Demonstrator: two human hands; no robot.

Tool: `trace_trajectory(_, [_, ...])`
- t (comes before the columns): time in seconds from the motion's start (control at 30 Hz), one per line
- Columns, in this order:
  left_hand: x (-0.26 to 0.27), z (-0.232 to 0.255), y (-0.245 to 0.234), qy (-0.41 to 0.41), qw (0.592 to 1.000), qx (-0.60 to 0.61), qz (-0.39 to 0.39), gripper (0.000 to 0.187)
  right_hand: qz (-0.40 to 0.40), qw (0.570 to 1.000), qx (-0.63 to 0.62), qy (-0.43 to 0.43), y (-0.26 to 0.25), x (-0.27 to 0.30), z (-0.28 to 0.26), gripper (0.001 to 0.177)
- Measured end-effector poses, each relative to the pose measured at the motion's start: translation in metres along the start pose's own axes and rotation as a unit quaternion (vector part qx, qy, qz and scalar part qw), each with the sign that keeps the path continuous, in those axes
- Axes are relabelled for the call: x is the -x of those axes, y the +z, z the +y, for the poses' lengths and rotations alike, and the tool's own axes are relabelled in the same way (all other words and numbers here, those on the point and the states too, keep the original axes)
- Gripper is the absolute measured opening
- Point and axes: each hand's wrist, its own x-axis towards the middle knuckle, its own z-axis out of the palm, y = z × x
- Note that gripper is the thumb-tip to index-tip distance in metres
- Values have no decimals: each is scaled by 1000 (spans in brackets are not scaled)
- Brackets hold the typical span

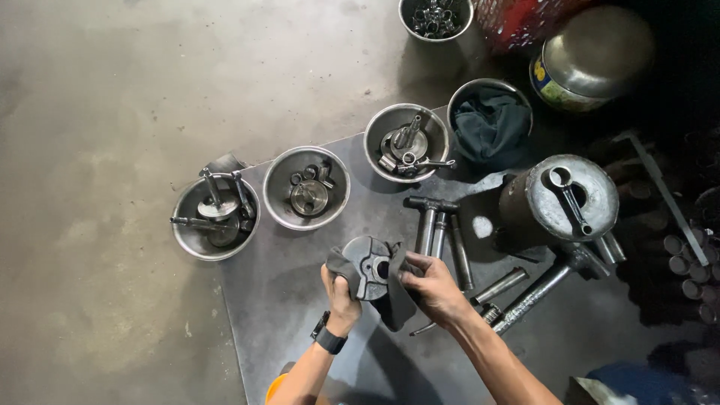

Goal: The person sits on the floor and cleans various metal parts using a dark cloth. They wipe small cylindrical pieces, a larger cylindrical component, and a circular metal part, placing the cleaned items into metal bowls. The person also handles a plastic bag containing small parts.

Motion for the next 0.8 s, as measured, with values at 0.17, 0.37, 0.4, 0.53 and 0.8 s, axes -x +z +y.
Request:
trace_trajectory(0.17, [36, -15, 13, -243, 950, 191, 37, 33, 49, 991, 113, -60, 18, 4, 2, 36])
trace_trajectory(0.37, [25, 14, 8, -195, 963, 183, -22, 59, 117, 939, 277, -168, 25, -7, 7, 17])
trace_trajectory(0.4, [16, 20, 5, -195, 963, 184, -23, 59, 118, 939, 277, -168, 5, -16, 20, 17])
trace_trajectory(0.53, [27, 21, 2, -210, 958, 194, -38, 61, 157, 971, 123, -132, -43, -30, 28, 23])
trace_trajectory(0.8, [37, -2, -5, -175, 954, 241, -36, 49, 41, 969, 238, -44, -24, -7, -23, 30])
